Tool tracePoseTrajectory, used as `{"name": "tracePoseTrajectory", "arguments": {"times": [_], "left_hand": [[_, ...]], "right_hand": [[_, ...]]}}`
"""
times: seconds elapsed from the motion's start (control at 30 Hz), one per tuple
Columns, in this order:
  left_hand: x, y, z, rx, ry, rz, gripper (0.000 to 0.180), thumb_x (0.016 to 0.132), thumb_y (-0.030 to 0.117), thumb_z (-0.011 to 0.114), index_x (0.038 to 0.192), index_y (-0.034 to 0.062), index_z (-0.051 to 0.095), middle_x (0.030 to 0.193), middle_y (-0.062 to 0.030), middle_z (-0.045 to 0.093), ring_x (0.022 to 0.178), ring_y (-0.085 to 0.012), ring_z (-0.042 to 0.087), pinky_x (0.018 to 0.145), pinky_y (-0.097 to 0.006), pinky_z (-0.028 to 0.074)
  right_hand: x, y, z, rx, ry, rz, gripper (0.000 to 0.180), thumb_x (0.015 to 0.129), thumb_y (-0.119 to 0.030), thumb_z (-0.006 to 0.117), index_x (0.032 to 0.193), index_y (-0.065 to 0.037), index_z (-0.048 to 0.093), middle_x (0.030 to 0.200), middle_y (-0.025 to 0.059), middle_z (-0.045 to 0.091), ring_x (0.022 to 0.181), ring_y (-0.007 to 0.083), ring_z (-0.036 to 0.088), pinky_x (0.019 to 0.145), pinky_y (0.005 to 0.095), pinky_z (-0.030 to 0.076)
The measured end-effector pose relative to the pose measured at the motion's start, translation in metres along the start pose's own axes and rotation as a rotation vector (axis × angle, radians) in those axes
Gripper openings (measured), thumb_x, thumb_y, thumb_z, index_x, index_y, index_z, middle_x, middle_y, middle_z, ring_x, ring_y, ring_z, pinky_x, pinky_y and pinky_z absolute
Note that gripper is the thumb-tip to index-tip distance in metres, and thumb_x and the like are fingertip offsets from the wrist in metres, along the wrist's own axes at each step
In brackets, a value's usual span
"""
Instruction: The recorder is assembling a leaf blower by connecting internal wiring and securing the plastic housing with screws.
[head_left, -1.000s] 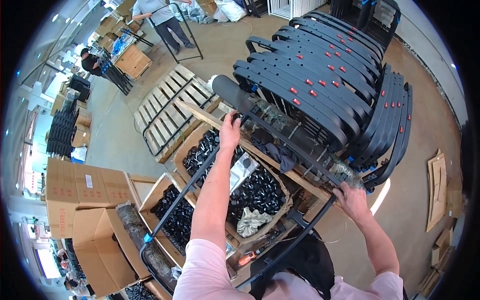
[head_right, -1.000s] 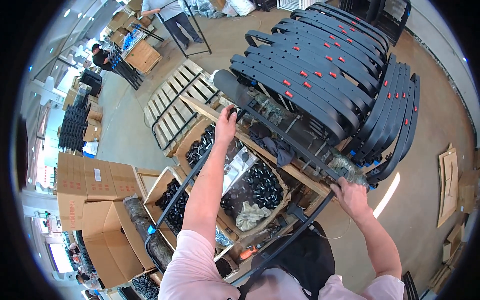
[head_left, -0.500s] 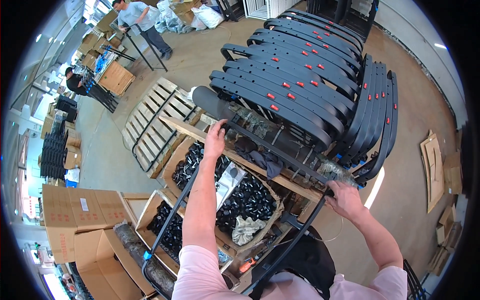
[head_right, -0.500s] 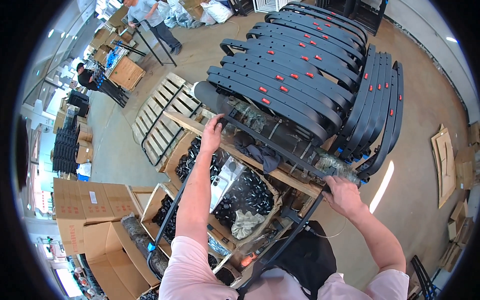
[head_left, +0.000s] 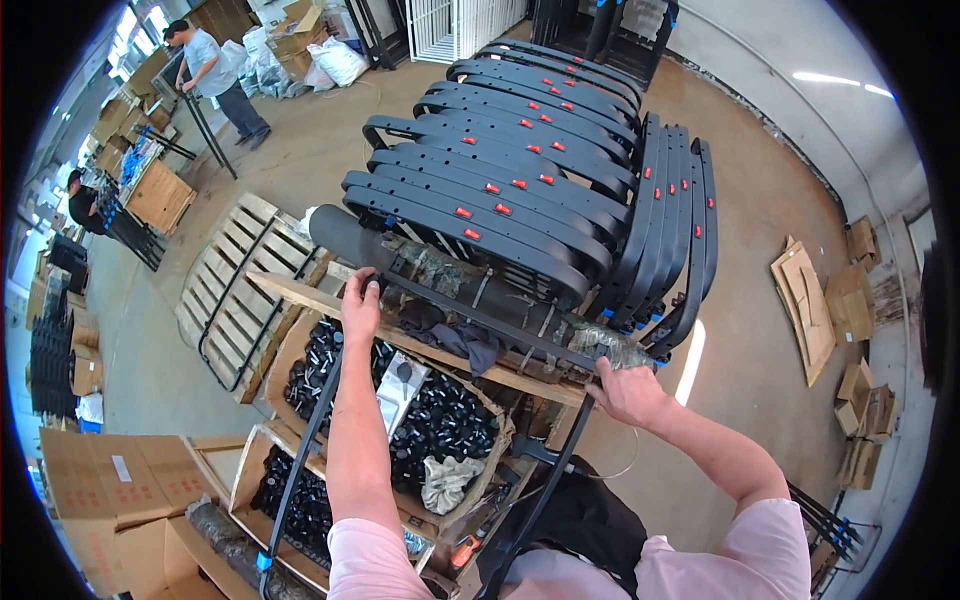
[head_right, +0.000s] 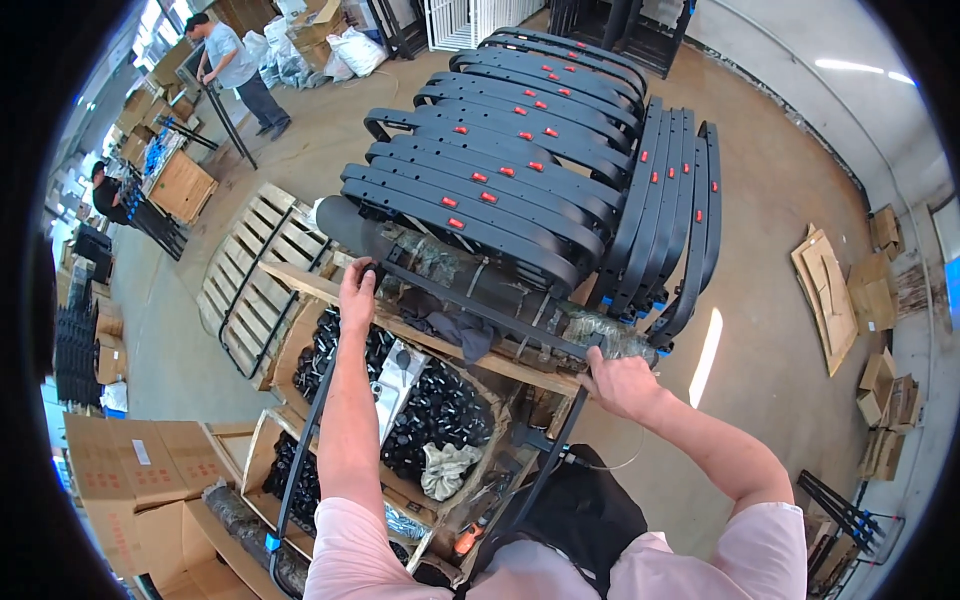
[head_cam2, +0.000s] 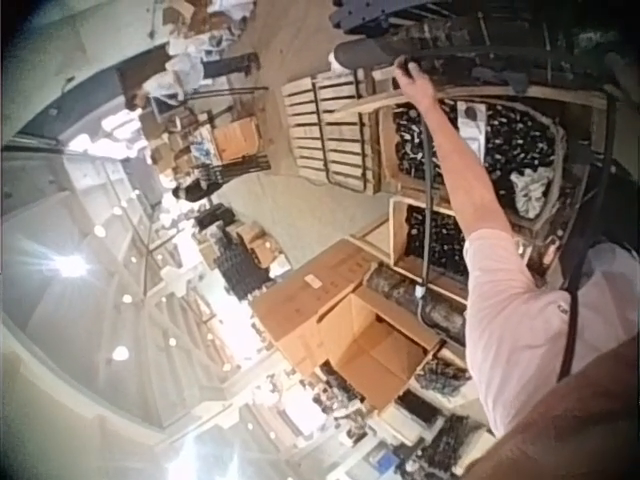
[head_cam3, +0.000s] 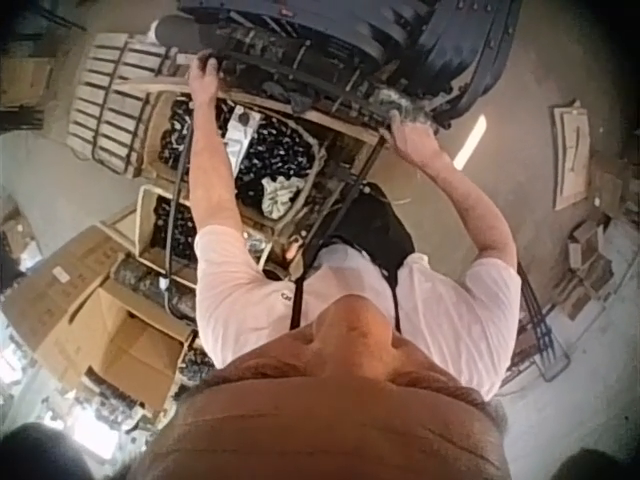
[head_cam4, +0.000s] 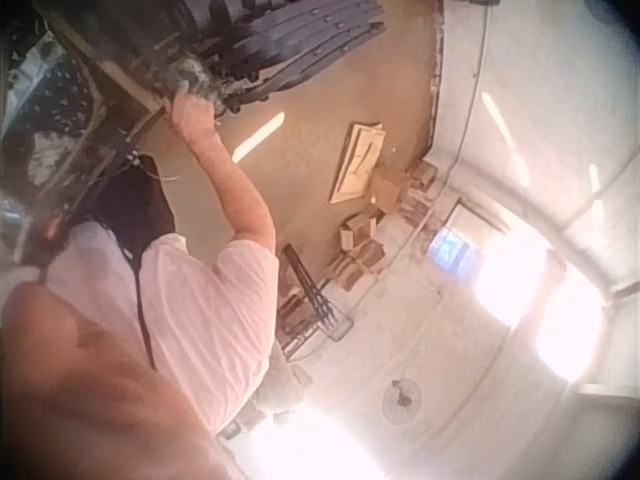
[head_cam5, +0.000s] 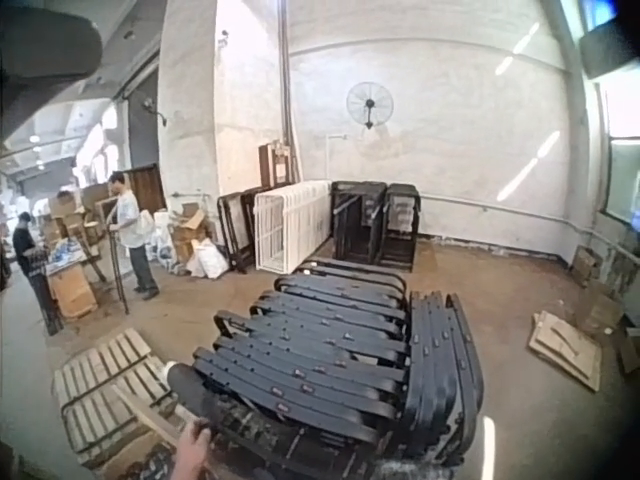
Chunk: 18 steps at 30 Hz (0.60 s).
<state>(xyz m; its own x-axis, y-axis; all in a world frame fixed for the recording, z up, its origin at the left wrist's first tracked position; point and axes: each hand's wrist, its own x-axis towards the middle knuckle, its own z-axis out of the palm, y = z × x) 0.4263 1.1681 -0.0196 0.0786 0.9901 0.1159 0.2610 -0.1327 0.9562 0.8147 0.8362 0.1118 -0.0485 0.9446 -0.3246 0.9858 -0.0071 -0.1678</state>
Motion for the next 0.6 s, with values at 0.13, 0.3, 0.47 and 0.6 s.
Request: {"name": "tracePoseTrajectory", "arguments": {"times": [0.13, 0.3, 0.47, 0.6], "left_hand": [[-0.001, 0.012, -0.003, 0.137, 0.007, 0.08, 0.031, 0.103, 0.007, 0.054, 0.129, 0.0087, 0.072, 0.119, -0.0073, 0.066, 0.111, -0.0206, 0.063, 0.101, -0.034, 0.049], [-0.004, 0.025, 0.004, 0.242, 0.046, 0.015, 0.028, 0.101, 0.016, 0.065, 0.127, 0.0138, 0.075, 0.112, -0.009, 0.065, 0.106, -0.0218, 0.063, 0.099, -0.033, 0.05], [-0.007, 0.018, -0.003, 0.062, 0.053, -0.017, 0.028, 0.101, 0.016, 0.067, 0.128, 0.0117, 0.073, 0.123, -0.0106, 0.068, 0.111, -0.0198, 0.063, 0.101, -0.034, 0.05], [-0.002, 0.008, -0.012, -0.025, 0.037, -0.037, 0.025, 0.104, 0.015, 0.062, 0.126, 0.0085, 0.071, 0.13, -0.0075, 0.069, 0.116, -0.0172, 0.063, 0.103, -0.034, 0.05]], "right_hand": [[-0.007, -0.008, -0.018, -0.062, -0.164, -0.022, 0.048, 0.102, -0.035, 0.059, 0.119, 0.01, 0.053, 0.074, 0.0248, 0.071, 0.07, 0.0437, 0.073, 0.066, 0.053, 0.059], [0.0, 0.003, -0.007, -0.158, -0.161, 0.005, 0.053, 0.102, -0.042, 0.059, 0.119, 0.008, 0.059, 0.075, 0.0233, 0.072, 0.071, 0.0416, 0.073, 0.067, 0.0515, 0.059], [0.011, -0.013, -0.021, -0.232, -0.197, 0.043, 0.057, 0.104, -0.049, 0.054, 0.102, 0.006, 0.071, 0.072, 0.0209, 0.072, 0.068, 0.0376, 0.074, 0.064, 0.048, 0.059], [0.005, -0.015, -0.012, -0.276, -0.046, 0.011, 0.064, 0.104, -0.055, 0.053, 0.08, 0.0, 0.074, 0.068, 0.0183, 0.071, 0.069, 0.0354, 0.074, 0.064, 0.045, 0.059]]}}
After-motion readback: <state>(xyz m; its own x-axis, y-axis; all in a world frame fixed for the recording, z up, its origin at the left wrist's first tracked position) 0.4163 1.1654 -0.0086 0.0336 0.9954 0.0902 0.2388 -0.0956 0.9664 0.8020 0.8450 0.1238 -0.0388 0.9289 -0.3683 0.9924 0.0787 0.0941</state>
